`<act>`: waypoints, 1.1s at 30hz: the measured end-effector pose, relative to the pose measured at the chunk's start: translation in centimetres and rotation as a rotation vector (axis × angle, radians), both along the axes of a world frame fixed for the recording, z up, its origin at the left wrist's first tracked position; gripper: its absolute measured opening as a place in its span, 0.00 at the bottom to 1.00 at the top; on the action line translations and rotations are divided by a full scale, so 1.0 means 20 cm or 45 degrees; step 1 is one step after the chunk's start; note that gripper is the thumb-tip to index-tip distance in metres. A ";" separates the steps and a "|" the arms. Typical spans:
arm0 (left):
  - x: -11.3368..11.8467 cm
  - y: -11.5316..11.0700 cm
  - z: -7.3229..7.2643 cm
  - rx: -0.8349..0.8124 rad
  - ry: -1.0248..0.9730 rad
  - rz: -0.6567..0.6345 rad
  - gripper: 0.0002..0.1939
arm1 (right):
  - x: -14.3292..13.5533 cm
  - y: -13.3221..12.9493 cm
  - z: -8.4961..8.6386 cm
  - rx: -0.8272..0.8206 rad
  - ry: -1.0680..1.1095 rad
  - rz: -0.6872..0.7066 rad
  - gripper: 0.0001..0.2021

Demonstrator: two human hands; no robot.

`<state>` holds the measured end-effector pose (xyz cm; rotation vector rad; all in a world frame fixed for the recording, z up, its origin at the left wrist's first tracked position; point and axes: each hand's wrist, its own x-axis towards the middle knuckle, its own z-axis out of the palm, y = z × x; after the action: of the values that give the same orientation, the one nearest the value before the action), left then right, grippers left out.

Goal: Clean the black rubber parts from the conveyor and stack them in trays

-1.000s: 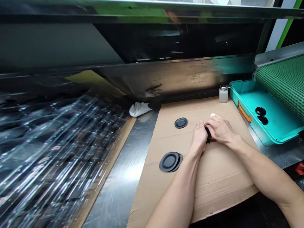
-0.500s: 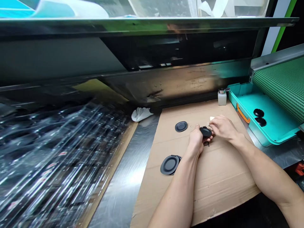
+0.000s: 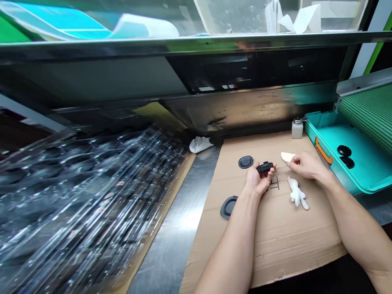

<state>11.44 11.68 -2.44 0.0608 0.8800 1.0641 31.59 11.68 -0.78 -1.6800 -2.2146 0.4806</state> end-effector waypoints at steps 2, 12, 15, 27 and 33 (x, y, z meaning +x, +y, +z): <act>0.00 0.00 -0.01 0.015 -0.002 0.002 0.24 | 0.00 0.02 -0.04 0.207 -0.037 -0.125 0.18; 0.06 0.01 -0.10 0.359 0.145 0.179 0.23 | -0.15 0.02 -0.16 0.301 0.057 -0.058 0.17; 0.06 0.02 -0.11 0.403 0.037 0.209 0.18 | -0.26 -0.06 -0.15 0.342 0.249 0.089 0.15; 0.07 0.03 -0.13 0.396 -0.086 0.048 0.23 | -0.31 -0.12 -0.11 0.383 -0.187 0.266 0.15; 0.08 0.03 -0.15 0.361 -0.027 0.185 0.16 | -0.28 -0.11 -0.12 0.441 -0.213 0.021 0.15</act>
<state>12.99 12.29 -5.46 0.2251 0.7175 1.3190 25.97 9.54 -3.12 -1.5637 -2.2675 -0.0446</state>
